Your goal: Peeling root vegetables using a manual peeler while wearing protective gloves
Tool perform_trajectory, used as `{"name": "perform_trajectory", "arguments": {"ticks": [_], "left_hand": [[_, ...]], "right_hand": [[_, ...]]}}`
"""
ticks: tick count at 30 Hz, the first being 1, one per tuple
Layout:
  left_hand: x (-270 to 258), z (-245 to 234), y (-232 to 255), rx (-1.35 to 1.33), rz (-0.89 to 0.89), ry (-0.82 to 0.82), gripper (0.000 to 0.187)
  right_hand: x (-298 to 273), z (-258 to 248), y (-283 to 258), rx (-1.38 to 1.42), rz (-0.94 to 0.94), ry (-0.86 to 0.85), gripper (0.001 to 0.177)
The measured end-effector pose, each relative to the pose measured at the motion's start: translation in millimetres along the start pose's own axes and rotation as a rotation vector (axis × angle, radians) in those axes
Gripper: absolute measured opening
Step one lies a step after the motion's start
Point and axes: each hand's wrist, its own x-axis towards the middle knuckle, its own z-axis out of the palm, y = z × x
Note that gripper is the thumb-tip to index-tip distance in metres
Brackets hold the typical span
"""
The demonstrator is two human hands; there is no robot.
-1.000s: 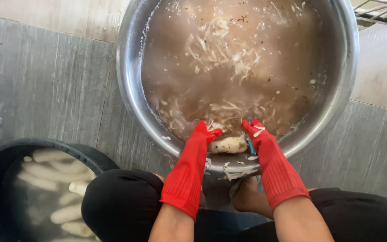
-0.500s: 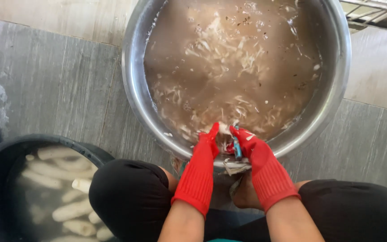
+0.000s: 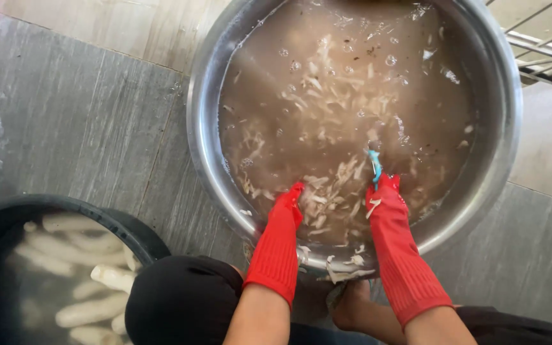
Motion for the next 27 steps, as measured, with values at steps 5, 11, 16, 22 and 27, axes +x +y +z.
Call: {"name": "perform_trajectory", "arguments": {"ticks": [5, 11, 16, 22, 27], "left_hand": [[-3, -43, -5, 0.891, 0.031, 0.181, 0.122], [-1, -32, -54, 0.517, 0.256, -0.188, 0.108], [-135, -12, -48, 0.205, 0.208, -0.458, 0.072], [-121, -18, -30, 0.088, 0.224, -0.517, 0.052], [-55, -32, -20, -0.105, 0.129, -0.469, 0.057]], "right_hand": [[24, -32, 28, -1.773, -0.393, -0.546, 0.031], [-33, -10, -49, -1.484, -0.553, -0.389, 0.034], [-195, 25, -132, -1.020, -0.263, -0.462, 0.035], [-247, 21, -111, -1.124, -0.270, -0.517, 0.032], [-295, 11, -95, -1.470, -0.448, -0.450, 0.043]]}}
